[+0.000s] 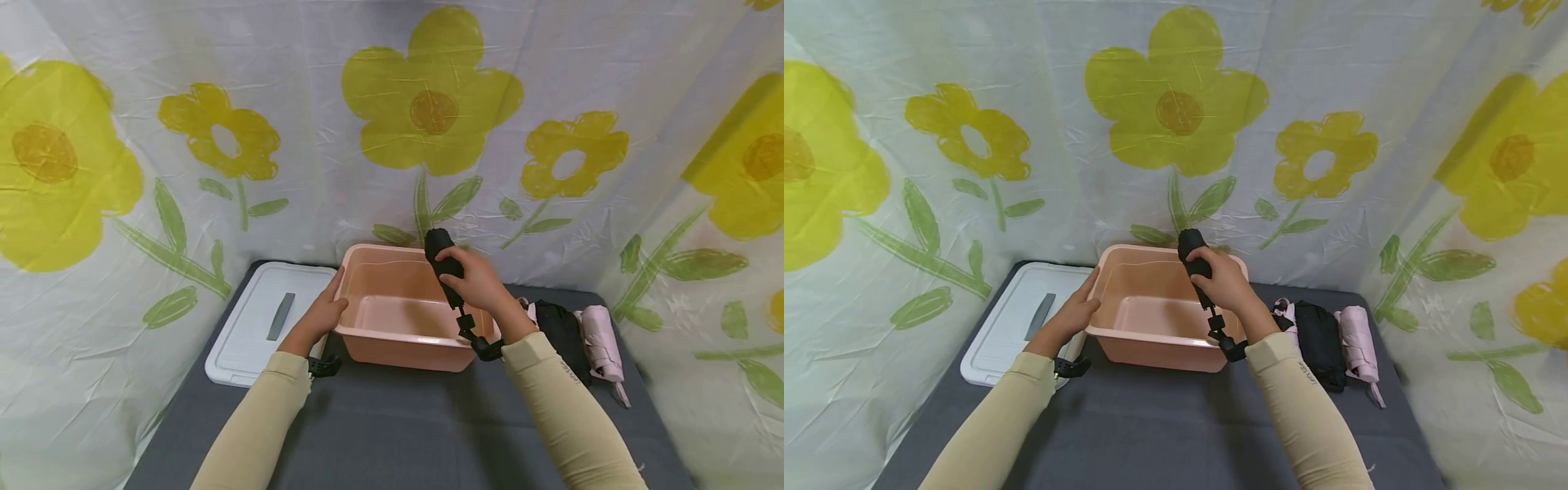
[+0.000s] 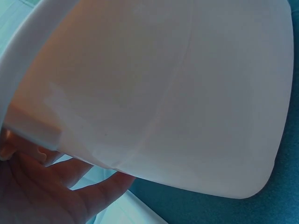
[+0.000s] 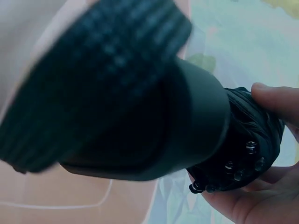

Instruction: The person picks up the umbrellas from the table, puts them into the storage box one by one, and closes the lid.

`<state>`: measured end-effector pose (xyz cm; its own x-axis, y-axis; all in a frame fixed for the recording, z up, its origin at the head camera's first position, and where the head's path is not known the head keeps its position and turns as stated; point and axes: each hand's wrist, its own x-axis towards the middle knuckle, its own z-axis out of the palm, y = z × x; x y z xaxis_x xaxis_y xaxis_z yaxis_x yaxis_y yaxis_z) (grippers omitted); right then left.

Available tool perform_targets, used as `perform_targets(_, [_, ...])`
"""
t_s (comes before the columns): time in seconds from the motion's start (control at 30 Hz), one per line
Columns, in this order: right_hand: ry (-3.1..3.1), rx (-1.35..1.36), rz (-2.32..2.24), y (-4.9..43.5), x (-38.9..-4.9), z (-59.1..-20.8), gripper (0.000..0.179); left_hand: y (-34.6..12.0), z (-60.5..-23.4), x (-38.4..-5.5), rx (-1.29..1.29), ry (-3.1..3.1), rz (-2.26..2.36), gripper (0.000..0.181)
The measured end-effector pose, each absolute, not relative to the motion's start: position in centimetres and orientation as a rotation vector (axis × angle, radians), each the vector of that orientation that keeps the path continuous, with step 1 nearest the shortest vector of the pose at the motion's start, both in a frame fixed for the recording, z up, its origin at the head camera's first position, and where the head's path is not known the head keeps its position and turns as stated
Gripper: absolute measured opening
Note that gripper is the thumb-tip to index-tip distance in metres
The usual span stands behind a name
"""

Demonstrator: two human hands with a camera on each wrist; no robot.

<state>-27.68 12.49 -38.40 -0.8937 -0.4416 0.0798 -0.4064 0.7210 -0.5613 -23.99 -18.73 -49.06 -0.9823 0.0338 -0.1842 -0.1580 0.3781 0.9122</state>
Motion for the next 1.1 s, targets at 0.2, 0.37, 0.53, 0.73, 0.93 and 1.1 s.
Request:
perform_targets(0.2, [2.82,-0.685,-0.917,11.4,-28.0,-39.0,0.036,-18.8,-49.2,-24.1,-0.106,2.459,1.663,0.074])
perform_targets(0.37, [2.846,-0.703,-0.851,10.5,-28.4,-39.3,0.036,-18.9,-49.4,-24.2,-0.096,2.465,1.661,0.076])
perform_targets(0.53, [2.783,-0.72,-0.868,9.8,-28.8,-39.4,0.035,-18.8,-49.5,-24.3,-0.103,2.469,1.662,0.076])
perform_targets(0.73, [2.739,-0.741,-0.84,9.1,-29.2,-39.5,0.033,-18.8,-49.5,-24.3,-0.109,2.452,1.677,0.075])
perform_targets(0.93, [2.701,-0.739,-0.786,8.4,-29.8,-39.7,0.032,-18.8,-49.2,-24.2,-0.112,2.466,1.663,0.074])
perform_targets(1.1, [2.636,-0.752,-0.768,8.0,-30.3,-39.9,0.033,-18.9,-49.3,-24.1,-0.084,2.468,1.67,0.075])
